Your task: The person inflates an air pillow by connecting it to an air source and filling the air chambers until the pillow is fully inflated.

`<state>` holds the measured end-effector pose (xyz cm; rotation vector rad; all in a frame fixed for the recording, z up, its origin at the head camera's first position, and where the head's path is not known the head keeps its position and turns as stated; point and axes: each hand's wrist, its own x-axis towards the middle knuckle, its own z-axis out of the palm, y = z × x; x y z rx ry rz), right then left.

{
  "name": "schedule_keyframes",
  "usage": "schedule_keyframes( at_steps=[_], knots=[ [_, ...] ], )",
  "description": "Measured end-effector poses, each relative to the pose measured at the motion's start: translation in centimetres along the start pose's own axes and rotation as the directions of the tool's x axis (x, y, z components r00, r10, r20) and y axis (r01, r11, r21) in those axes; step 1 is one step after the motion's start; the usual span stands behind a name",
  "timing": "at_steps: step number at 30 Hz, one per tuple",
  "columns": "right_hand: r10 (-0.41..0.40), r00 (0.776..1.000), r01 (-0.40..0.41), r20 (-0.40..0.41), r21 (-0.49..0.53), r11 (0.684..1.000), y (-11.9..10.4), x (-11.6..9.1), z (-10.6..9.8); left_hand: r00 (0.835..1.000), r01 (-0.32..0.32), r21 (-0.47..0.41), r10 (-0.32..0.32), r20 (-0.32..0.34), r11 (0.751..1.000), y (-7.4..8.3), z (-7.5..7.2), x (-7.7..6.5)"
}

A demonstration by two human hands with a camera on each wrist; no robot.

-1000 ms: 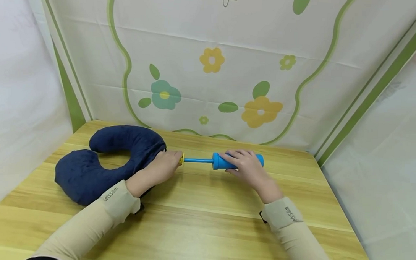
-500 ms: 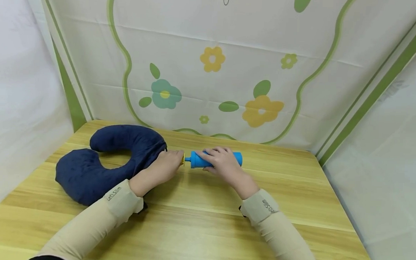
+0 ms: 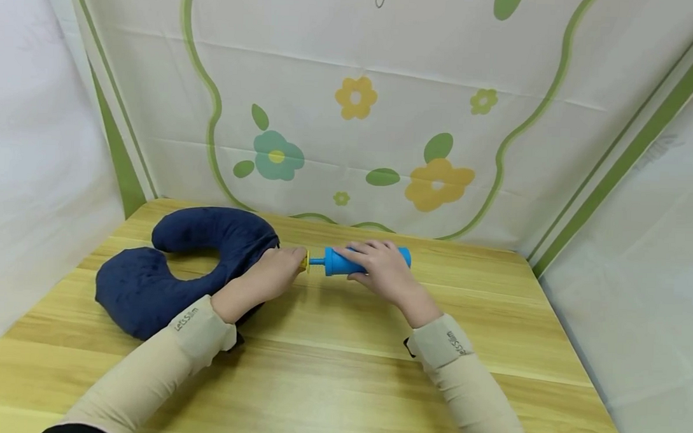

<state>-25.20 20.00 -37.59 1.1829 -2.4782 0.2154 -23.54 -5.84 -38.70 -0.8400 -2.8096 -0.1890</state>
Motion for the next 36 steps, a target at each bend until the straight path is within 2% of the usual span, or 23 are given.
schedule_keyframes(
  at_steps=[6,11,20,26,30,36],
  knots=[
    [0.035,0.999,-0.035,-0.013,-0.004,0.999,2.0,-2.3,-0.4,1.000,-0.024,-0.001,0.024,-0.015,1.000,-0.2,0.1,-0.3],
    [0.038,0.999,-0.039,-0.035,-0.004,0.999,2.4,-3.0,-0.6,0.999,-0.035,-0.002,0.034,-0.034,0.999,-0.2,-0.2,-0.4],
    [-0.022,0.997,0.021,-0.073,-0.012,1.000,0.4,-1.1,0.4,1.000,0.021,0.018,-0.022,0.016,1.000,0.5,0.0,0.2],
    [-0.046,0.998,0.044,-0.045,-0.040,0.998,-1.7,1.1,1.1,0.997,0.056,0.023,-0.058,0.060,0.998,0.7,-0.1,0.4],
    [-0.032,0.999,0.032,-0.025,-0.030,0.999,-2.4,1.8,1.0,0.997,0.060,0.024,-0.061,0.041,0.998,0.6,-0.1,0.2],
    [-0.007,1.000,0.007,-0.012,0.010,1.000,-1.7,1.1,0.3,0.999,0.036,-0.021,-0.036,0.019,0.999,0.7,-0.3,0.1]
  ],
)
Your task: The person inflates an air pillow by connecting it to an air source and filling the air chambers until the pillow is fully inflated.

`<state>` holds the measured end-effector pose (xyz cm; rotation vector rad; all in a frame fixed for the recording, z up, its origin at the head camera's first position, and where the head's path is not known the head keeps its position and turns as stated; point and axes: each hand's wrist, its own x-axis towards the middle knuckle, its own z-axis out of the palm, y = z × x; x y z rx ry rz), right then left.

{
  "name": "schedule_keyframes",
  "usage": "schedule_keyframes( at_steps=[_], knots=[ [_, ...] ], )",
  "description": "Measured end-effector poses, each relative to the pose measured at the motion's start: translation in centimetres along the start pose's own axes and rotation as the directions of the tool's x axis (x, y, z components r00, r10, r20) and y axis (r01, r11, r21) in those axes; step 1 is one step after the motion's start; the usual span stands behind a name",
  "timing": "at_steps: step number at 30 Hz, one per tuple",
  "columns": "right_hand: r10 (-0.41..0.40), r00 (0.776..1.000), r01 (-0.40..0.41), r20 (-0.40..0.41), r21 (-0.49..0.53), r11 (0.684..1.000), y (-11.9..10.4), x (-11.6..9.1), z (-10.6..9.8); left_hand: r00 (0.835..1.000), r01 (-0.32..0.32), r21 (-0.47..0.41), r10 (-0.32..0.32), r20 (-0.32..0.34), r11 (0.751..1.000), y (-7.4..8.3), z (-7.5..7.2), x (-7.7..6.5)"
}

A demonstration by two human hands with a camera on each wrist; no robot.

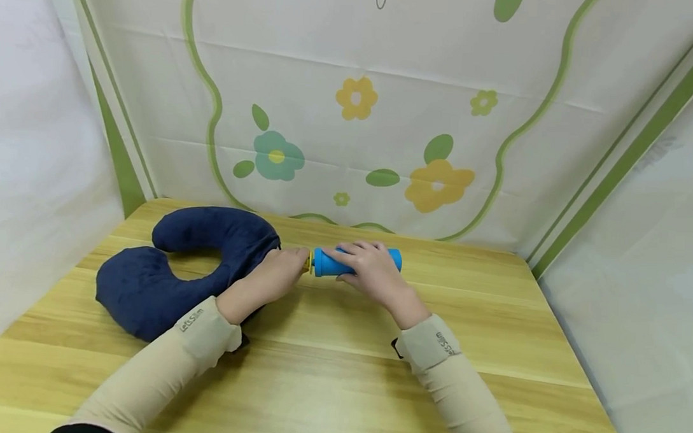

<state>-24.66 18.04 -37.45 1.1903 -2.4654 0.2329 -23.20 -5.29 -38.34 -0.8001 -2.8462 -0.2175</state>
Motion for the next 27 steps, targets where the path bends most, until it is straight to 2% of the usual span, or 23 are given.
schedule_keyframes(
  at_steps=[9,16,21,27],
  knots=[
    [0.064,0.998,-0.064,0.007,0.027,0.998,2.5,-2.7,-1.1,1.000,-0.013,-0.008,0.013,0.002,1.000,-0.4,0.0,-0.1],
    [0.071,0.997,-0.071,-0.009,0.031,0.997,3.8,-4.2,-1.3,1.000,-0.016,-0.010,0.017,0.010,1.000,-0.5,0.0,-0.1],
    [0.075,0.997,-0.074,-0.029,0.029,0.997,3.8,-4.3,-1.2,1.000,-0.024,-0.022,0.024,-0.007,0.999,-0.4,0.2,-0.1],
    [0.067,0.998,-0.067,-0.011,0.058,0.996,2.5,-3.1,-0.6,1.000,-0.018,-0.001,0.018,-0.004,1.000,-0.2,0.4,0.0]
  ],
)
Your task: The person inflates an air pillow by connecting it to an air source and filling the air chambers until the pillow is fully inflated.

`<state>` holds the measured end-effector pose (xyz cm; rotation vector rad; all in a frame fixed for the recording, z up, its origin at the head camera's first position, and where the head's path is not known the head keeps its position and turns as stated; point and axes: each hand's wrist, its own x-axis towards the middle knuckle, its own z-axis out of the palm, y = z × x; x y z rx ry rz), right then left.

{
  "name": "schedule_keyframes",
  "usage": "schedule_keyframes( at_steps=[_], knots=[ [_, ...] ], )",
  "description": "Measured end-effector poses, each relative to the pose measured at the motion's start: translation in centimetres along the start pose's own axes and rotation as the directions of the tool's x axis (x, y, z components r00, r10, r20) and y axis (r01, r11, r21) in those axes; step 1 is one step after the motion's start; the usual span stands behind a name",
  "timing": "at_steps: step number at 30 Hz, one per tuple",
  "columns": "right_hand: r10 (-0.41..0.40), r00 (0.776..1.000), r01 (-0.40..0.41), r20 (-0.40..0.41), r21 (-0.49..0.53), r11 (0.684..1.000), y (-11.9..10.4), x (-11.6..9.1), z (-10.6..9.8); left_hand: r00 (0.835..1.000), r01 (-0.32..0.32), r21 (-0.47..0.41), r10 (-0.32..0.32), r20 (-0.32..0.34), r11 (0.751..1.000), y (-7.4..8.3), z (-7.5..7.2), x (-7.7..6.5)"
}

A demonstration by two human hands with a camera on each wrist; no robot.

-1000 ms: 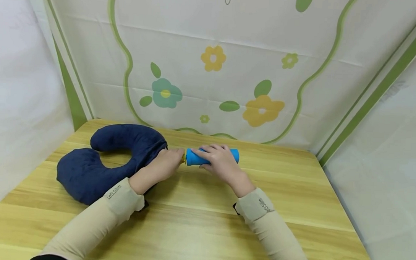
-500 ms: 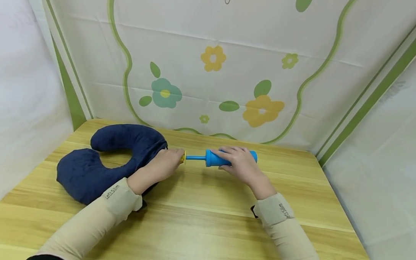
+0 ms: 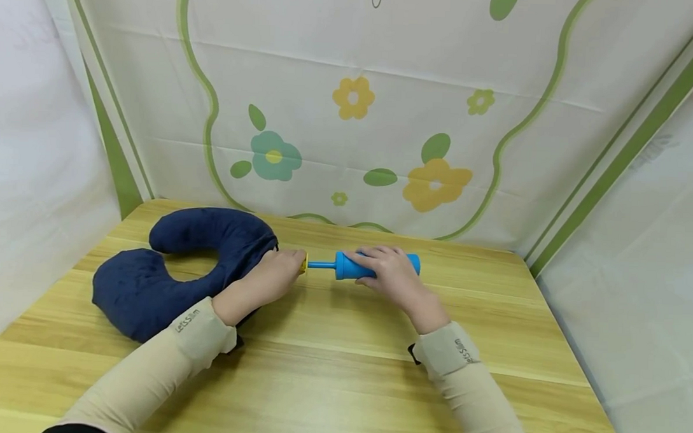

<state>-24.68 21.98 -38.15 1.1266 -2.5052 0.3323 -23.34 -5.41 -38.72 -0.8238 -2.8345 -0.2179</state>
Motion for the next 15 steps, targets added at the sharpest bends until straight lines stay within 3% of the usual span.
schedule_keyframes(
  at_steps=[15],
  knots=[
    [-0.065,0.997,0.066,0.033,-0.022,0.998,-2.4,2.7,1.1,0.999,0.009,0.031,-0.010,0.031,0.999,0.4,-0.1,0.0]
  ],
)
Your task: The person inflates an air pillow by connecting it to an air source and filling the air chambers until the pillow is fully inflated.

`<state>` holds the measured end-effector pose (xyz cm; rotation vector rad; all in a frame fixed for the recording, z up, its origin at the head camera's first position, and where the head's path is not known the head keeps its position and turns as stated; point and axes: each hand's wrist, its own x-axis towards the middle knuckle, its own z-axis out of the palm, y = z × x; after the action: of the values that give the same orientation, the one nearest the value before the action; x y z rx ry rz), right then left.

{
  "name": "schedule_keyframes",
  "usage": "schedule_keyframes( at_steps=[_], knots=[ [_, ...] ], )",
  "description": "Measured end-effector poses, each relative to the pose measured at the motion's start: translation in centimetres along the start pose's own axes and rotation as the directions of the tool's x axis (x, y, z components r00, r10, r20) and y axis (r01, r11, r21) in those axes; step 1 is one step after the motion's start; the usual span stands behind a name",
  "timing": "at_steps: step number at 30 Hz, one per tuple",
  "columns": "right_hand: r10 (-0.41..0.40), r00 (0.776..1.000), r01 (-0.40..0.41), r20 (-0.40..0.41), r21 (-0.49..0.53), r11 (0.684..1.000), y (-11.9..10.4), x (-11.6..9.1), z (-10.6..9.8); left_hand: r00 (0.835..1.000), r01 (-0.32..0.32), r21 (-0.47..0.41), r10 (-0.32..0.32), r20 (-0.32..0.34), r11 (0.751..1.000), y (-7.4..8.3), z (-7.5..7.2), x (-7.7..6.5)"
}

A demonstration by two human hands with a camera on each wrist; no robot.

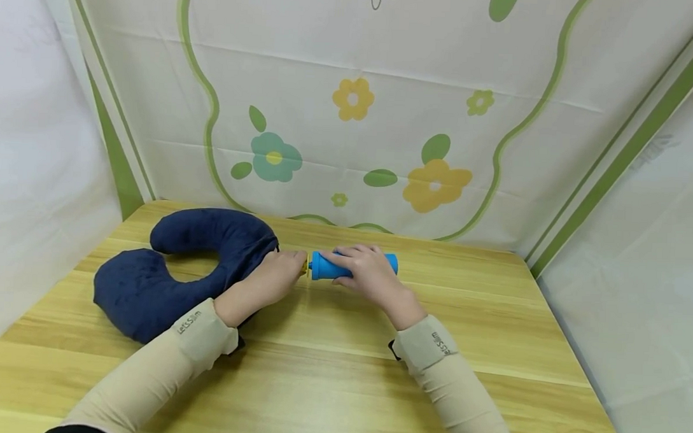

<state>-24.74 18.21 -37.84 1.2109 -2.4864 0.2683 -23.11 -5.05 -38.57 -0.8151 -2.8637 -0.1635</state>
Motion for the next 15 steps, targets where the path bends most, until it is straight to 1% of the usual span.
schedule_keyframes(
  at_steps=[3,8,15],
  knots=[
    [0.013,1.000,-0.013,0.009,0.015,1.000,0.3,-0.3,-0.2,1.000,-0.013,-0.004,0.013,-0.014,1.000,0.0,0.1,0.0],
    [0.043,0.999,-0.044,0.017,0.026,0.999,1.3,-1.4,-0.7,0.999,-0.019,-0.002,0.019,-0.034,1.000,-0.2,0.2,-0.1],
    [0.080,0.997,-0.081,0.021,0.026,0.996,2.9,-3.0,-1.7,0.999,-0.024,-0.006,0.024,-0.030,1.000,-0.4,-0.3,-0.4]
  ],
)
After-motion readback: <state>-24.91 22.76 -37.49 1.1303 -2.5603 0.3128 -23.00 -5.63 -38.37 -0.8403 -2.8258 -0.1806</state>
